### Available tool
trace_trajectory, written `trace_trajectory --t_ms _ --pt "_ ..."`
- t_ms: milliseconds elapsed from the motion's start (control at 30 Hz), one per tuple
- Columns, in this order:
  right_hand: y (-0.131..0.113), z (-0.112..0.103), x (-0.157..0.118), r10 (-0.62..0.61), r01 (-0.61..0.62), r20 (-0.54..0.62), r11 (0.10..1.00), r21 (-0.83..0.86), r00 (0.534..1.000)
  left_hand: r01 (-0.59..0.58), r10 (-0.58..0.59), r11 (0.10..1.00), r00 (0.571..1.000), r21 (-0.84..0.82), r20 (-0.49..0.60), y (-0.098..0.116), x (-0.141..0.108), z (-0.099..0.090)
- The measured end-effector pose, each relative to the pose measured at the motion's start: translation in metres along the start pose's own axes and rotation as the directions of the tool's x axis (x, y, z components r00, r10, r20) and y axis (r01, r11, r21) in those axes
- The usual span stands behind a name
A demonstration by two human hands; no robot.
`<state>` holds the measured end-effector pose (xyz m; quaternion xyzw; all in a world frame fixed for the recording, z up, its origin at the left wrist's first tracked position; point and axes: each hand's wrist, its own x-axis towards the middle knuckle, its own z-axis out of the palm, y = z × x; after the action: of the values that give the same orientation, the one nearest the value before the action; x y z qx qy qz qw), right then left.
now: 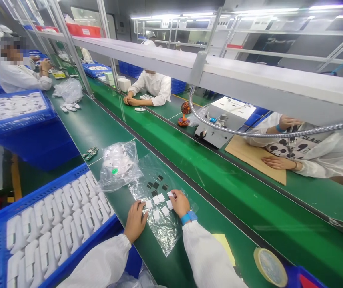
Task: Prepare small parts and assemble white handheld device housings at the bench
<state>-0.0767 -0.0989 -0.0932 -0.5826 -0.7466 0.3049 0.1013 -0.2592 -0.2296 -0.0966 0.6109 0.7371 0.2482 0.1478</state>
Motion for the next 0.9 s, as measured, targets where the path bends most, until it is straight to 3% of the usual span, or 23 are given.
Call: trace_trajectory --t_ms 167,367,500,667,900 --pt "0.003 0.007 0.013 0.042 -0.044 -0.043 0.998 -0.044 0.998 0.006 -0.006 1.000 1.000 -0.019 0.006 -0.002 -0.001 0.000" --pt "0.007 -0.001 0.019 0.062 -0.064 -0.121 0.998 -0.014 0.991 0.014 -0.014 0.998 1.000 -0.053 0.001 -0.003 -0.002 0.001" --pt "0.005 -0.001 0.001 0.052 -0.052 -0.034 0.999 -0.007 0.998 0.036 -0.037 0.996 0.999 -0.087 -0.019 -0.005 0.006 -0.003" --pt "0.001 0.010 -0.025 0.053 -0.056 0.077 0.998 0.028 0.996 0.080 -0.086 0.991 0.995 -0.108 -0.051 -0.015 0.036 -0.013" --pt "-0.002 0.017 -0.021 0.002 -0.017 0.099 0.987 0.158 0.995 0.129 -0.131 0.989 0.991 -0.075 -0.024 -0.030 0.096 -0.017"
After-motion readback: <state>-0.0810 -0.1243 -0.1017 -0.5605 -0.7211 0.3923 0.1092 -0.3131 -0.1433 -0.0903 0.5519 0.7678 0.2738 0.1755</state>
